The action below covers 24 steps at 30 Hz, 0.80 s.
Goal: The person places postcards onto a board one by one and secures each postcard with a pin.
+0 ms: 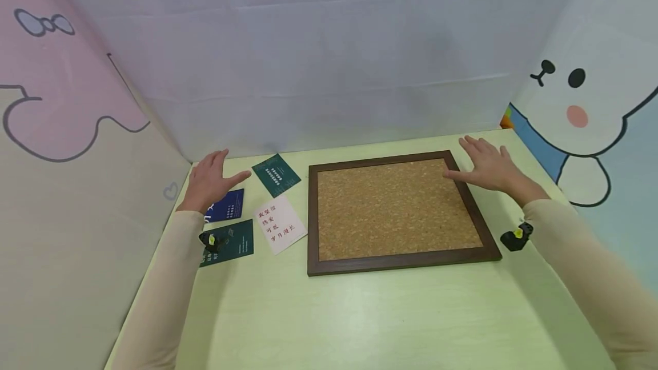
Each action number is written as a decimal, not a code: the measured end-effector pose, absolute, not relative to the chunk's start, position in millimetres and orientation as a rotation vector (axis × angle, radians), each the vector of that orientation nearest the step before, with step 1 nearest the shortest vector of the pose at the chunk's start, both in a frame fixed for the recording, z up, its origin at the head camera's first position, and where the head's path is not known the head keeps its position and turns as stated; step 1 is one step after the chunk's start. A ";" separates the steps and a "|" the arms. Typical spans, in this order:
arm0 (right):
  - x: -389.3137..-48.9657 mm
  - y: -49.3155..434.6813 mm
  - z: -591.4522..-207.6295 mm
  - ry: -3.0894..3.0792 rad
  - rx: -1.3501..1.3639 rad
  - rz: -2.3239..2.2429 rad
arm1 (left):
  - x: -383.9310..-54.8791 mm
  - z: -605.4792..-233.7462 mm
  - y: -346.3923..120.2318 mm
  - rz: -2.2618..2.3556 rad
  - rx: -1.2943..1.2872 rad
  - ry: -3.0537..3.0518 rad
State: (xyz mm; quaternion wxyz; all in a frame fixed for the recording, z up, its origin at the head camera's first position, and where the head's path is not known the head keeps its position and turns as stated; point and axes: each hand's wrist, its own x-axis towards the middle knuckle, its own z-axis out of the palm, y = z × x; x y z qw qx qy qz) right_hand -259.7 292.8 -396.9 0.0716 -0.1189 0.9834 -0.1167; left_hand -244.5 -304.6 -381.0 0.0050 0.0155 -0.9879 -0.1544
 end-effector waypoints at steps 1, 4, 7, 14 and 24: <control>-258.6 292.9 -399.6 2.956 -0.355 -0.347 | -243.1 -381.5 -305.6 -0.483 0.057 -3.093; -255.9 292.7 -407.4 2.949 -0.355 -0.343 | -239.1 -384.9 -309.3 -0.464 0.078 -3.094; -253.5 291.6 -414.8 2.936 -0.356 -0.347 | -234.3 -388.9 -313.6 -0.468 0.102 -3.095; -247.9 291.4 -430.1 2.901 -0.343 -0.352 | -225.5 -397.4 -322.6 -0.526 0.129 -3.092; -242.7 291.7 -447.2 2.884 -0.294 -0.338 | -217.0 -411.7 -327.3 -0.547 0.178 -3.094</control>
